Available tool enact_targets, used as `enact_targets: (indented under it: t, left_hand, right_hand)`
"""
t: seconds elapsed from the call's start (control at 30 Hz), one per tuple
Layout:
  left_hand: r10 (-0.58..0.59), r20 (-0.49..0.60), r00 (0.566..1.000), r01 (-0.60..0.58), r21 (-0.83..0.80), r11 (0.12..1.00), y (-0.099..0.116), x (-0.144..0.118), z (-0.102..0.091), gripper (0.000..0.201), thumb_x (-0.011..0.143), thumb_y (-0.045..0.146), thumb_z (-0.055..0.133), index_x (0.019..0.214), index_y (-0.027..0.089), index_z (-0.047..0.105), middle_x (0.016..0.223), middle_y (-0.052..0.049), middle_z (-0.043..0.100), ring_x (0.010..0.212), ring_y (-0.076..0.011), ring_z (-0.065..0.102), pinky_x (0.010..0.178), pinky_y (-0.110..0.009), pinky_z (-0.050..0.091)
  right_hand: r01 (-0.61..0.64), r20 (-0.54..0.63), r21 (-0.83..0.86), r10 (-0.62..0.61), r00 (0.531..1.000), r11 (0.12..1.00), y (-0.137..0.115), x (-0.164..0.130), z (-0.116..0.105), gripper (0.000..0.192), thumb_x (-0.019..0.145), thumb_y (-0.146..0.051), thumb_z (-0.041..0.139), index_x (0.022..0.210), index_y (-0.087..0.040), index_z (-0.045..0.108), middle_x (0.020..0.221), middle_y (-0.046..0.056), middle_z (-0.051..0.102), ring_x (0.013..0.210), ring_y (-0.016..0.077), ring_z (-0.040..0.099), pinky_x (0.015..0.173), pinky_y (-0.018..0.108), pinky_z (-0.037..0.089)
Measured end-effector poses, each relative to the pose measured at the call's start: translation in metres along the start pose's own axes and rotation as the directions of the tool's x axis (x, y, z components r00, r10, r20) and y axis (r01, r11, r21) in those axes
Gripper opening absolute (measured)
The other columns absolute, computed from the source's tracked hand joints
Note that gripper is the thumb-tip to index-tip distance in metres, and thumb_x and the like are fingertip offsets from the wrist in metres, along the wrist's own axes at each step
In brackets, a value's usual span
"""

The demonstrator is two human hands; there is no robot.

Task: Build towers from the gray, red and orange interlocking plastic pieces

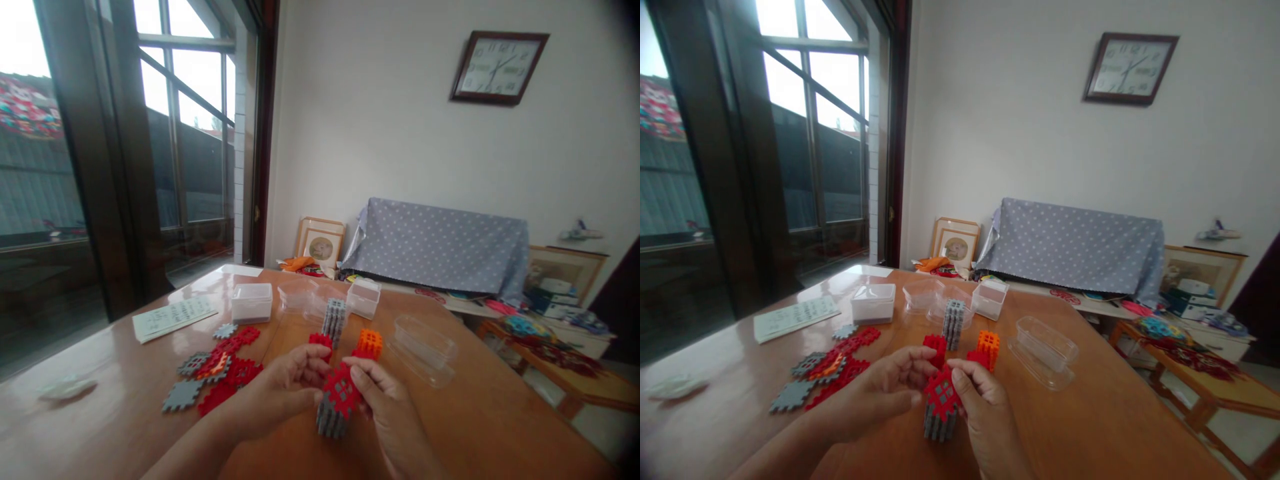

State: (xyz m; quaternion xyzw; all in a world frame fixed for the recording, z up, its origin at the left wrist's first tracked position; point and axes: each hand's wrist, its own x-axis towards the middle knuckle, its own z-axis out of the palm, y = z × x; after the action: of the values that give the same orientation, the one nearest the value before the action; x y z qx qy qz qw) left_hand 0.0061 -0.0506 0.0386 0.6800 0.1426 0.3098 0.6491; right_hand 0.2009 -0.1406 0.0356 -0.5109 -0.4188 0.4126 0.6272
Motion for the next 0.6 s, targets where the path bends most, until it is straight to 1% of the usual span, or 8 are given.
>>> enact_targets:
  t: [0.07, 0.13, 0.23, 0.33, 0.47, 0.53, 0.6]
  left_hand:
    - [0.02, 0.017, 1.0, -0.022, 0.138, 0.99, 0.0, -0.002, -0.001, 0.062, 0.084, 0.025, 0.077, 0.142, 0.026, 0.055, 0.125, -0.01, 0.066, 0.11, -0.0224, 0.063, 0.1, -0.039, 0.049]
    - [0.035, 0.026, 0.999, -0.04, 0.234, 0.971, 0.002, -0.003, 0.0, 0.061, 0.085, 0.023, 0.075, 0.142, 0.026, 0.057, 0.125, -0.009, 0.067, 0.112, -0.023, 0.063, 0.102, -0.04, 0.049]
    - [0.039, 0.044, 0.998, -0.05, 0.292, 0.955, 0.006, -0.004, 0.003, 0.052, 0.085, 0.02, 0.073, 0.136, 0.026, 0.063, 0.122, -0.007, 0.07, 0.113, -0.0237, 0.064, 0.103, -0.04, 0.049]
    - [0.041, 0.033, 0.999, -0.05, 0.327, 0.944, 0.009, -0.004, 0.006, 0.048, 0.083, 0.02, 0.074, 0.13, 0.025, 0.067, 0.122, -0.006, 0.071, 0.114, -0.0239, 0.064, 0.104, -0.039, 0.049]
    - [0.036, -0.003, 0.999, -0.031, 0.43, 0.902, 0.012, -0.005, 0.007, 0.045, 0.079, 0.025, 0.08, 0.123, 0.026, 0.069, 0.121, -0.005, 0.071, 0.116, -0.0247, 0.063, 0.105, -0.037, 0.048]
    - [0.05, -0.021, 0.999, -0.033, 0.493, 0.87, 0.012, -0.005, 0.006, 0.043, 0.078, 0.029, 0.081, 0.12, 0.026, 0.07, 0.121, -0.005, 0.071, 0.115, -0.0253, 0.063, 0.104, -0.037, 0.048]
    - [0.08, -0.055, 0.995, -0.039, 0.531, 0.846, 0.011, -0.004, 0.002, 0.043, 0.078, 0.033, 0.081, 0.119, 0.026, 0.069, 0.121, -0.006, 0.071, 0.114, -0.0257, 0.064, 0.102, -0.036, 0.048]
  right_hand:
    - [-0.015, 0.023, 0.029, 0.014, 1.0, 0.999, 0.001, 0.0, 0.0, 0.045, 0.082, -0.059, 0.075, 0.105, -0.02, 0.077, 0.082, 0.003, 0.072, 0.064, 0.0158, 0.058, 0.059, 0.026, 0.045]
    - [-0.023, 0.047, 0.07, 0.02, 0.999, 0.997, 0.002, 0.0, 0.0, 0.041, 0.083, -0.056, 0.076, 0.105, -0.021, 0.075, 0.08, 0.002, 0.07, 0.066, 0.0151, 0.059, 0.061, 0.026, 0.045]
    - [-0.021, 0.052, 0.117, 0.015, 0.999, 0.993, 0.001, -0.001, 0.002, 0.036, 0.083, -0.053, 0.078, 0.099, -0.022, 0.071, 0.077, -0.001, 0.066, 0.066, 0.014, 0.058, 0.061, 0.024, 0.045]
    - [-0.013, 0.048, 0.128, 0.007, 0.999, 0.992, -0.001, -0.001, 0.003, 0.036, 0.082, -0.053, 0.079, 0.096, -0.022, 0.067, 0.076, -0.002, 0.063, 0.064, 0.0136, 0.056, 0.06, 0.024, 0.044]
    - [-0.009, 0.058, 0.104, 0.003, 0.998, 0.995, 0.001, 0.0, 0.003, 0.036, 0.084, -0.053, 0.077, 0.098, -0.022, 0.067, 0.079, -0.001, 0.063, 0.07, 0.015, 0.058, 0.065, 0.025, 0.046]
    - [-0.004, 0.042, 0.093, 0.0, 0.999, 0.996, 0.004, 0.001, 0.002, 0.036, 0.085, -0.055, 0.074, 0.1, -0.023, 0.068, 0.083, -0.001, 0.065, 0.074, 0.0162, 0.059, 0.068, 0.026, 0.047]
    - [0.009, 0.011, 0.076, -0.009, 1.0, 0.997, 0.005, 0.002, 0.0, 0.039, 0.088, -0.058, 0.07, 0.104, -0.023, 0.068, 0.084, 0.0, 0.065, 0.073, 0.016, 0.058, 0.066, 0.026, 0.046]
